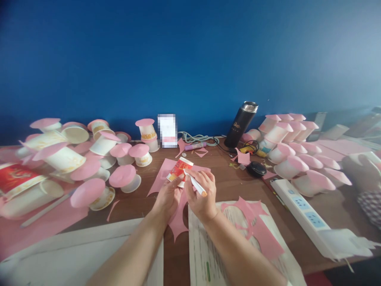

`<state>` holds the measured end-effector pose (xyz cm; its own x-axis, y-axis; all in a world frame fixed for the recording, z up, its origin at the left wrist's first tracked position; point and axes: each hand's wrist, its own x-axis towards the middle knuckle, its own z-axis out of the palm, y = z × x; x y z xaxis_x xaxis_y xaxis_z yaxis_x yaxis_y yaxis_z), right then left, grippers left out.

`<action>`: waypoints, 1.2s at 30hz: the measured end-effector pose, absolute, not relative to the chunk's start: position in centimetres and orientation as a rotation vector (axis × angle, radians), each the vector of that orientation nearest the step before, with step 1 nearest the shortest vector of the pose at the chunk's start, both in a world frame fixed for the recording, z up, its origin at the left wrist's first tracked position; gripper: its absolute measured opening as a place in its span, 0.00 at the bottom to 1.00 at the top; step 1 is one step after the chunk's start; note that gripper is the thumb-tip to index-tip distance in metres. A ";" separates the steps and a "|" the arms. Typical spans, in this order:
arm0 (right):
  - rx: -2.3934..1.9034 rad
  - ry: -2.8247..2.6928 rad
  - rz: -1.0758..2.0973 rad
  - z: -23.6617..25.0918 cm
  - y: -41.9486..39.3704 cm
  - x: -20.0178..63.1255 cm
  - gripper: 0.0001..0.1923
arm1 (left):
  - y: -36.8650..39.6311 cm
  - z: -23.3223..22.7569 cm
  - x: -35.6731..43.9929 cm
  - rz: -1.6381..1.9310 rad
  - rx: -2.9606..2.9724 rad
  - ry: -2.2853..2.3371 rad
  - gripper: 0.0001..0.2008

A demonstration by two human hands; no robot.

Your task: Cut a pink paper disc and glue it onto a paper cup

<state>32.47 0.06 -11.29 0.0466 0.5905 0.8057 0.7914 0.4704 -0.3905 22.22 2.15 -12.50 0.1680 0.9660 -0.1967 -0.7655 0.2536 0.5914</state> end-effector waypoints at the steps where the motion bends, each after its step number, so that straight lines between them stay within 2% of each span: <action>1: -1.209 -1.644 -0.230 -11.3 0.0 32.5 0.09 | 2.2 -12.5 22.2 1.276 0.391 0.613 0.14; 19: -1.167 -1.611 -0.216 -11.0 0.2 32.6 0.12 | 1.7 -12.6 22.4 1.239 0.640 0.675 0.16; 36: -1.202 -1.614 -0.234 -10.9 0.2 32.9 0.10 | 2.2 -12.8 22.1 1.305 0.476 0.590 0.14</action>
<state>32.89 0.17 -10.89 0.0670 0.5764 0.8144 0.7840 0.4744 -0.4003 22.11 2.22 -12.79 0.1550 0.9787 -0.1344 -0.7471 0.2051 0.6322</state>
